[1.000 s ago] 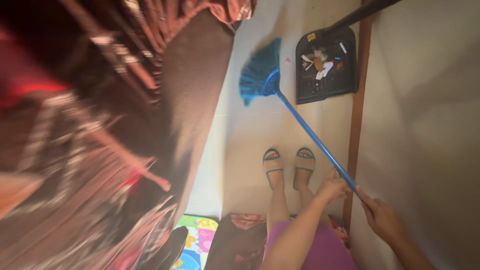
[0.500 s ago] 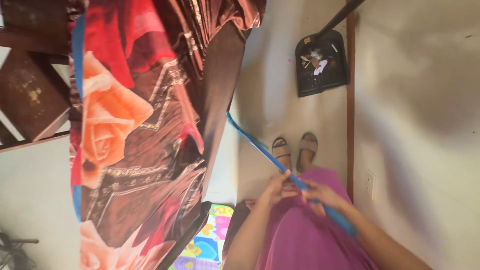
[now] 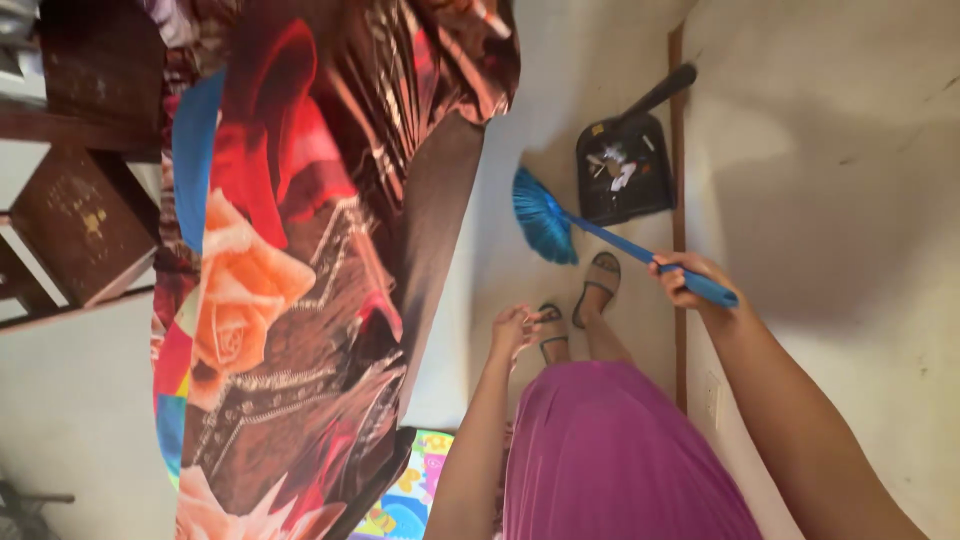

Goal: The person is sweeping the floor of a bedroom using a broom and a dustpan.

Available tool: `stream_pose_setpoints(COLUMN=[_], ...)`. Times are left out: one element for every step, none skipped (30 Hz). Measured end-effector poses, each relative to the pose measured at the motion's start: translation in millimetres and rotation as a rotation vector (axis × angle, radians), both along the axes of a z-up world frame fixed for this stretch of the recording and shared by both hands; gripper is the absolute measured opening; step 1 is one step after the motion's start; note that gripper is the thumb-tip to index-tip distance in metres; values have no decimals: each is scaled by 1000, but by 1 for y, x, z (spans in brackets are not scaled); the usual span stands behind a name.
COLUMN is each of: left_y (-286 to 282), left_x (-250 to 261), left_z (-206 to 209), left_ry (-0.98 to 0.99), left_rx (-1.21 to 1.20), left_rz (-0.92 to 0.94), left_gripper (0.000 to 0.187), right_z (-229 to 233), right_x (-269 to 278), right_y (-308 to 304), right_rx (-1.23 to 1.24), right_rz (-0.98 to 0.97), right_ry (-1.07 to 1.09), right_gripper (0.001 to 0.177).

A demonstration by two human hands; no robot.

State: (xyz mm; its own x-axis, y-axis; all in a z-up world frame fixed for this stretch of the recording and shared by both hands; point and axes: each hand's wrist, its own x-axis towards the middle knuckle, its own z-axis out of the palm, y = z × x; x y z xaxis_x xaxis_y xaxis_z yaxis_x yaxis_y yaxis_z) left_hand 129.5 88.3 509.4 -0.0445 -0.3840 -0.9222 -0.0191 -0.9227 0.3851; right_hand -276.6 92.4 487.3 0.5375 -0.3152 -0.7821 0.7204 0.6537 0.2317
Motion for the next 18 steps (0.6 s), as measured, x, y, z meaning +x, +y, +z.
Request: stream_pose_setpoints(left_y=[-18,-31,-44,-62,-79,-98,-118,-135,-152,-170,-187,-207,-226,-246,-266,-288,-308,-319], left_x=[-14,-27,-41,-53,-66,-78,-89,-101,-113,-124,-136,-149,-158,-169,-182,-188,-197,-211], left_z=[1,3,4,6,9,11,4,-2,-9,-2,5,12,0,-13,-27,-21,-16,-14], left_ry=[2,42,83,85,113,142,147,184,223,233,185,144,162,71,-15,14,25,51], left_rx=[-4,-33,-62,-63,-130,-198,-199,-261,-322,-315,-464,-617,-613,-786,-963,-957,-968,-967], left_rz=[-6,-7,-8,-21,-52,-89,-110,-109,-107,-135,-196,-264,-302,-410,-514,-574,-616,-669], left_gripper=[33,32,32,32,31,31,31,29,28,28,30,33,33,41,49,49,60,71], right_z=[1,2,4,20,36,52,75,99,123,140,157,173,170,166,160,176,191,210], right_x=[-9,-17,-25,-22,-18,-13,-6,2,10,18,26,37,43,53,63,79,95,115], right_y=[2,10,19,25,31,38,44,54,63,71,79,86,101,115,128,133,138,149], right_rx=[-4,-87,-170,-170,-172,-175,-176,-161,-146,-140,-43,55,62,5,-52,-35,9,73], right_rz=[-6,0,7,-6,-50,-101,-122,-127,-133,-162,-72,8,-32,-54,-75,-137,-88,-49], right_ry=[2,37,74,77,94,111,116,118,120,127,184,237,240,259,280,278,323,366], right_gripper=[15,16,17,17,15,14,14,16,19,19,31,46,46,52,58,58,63,68])
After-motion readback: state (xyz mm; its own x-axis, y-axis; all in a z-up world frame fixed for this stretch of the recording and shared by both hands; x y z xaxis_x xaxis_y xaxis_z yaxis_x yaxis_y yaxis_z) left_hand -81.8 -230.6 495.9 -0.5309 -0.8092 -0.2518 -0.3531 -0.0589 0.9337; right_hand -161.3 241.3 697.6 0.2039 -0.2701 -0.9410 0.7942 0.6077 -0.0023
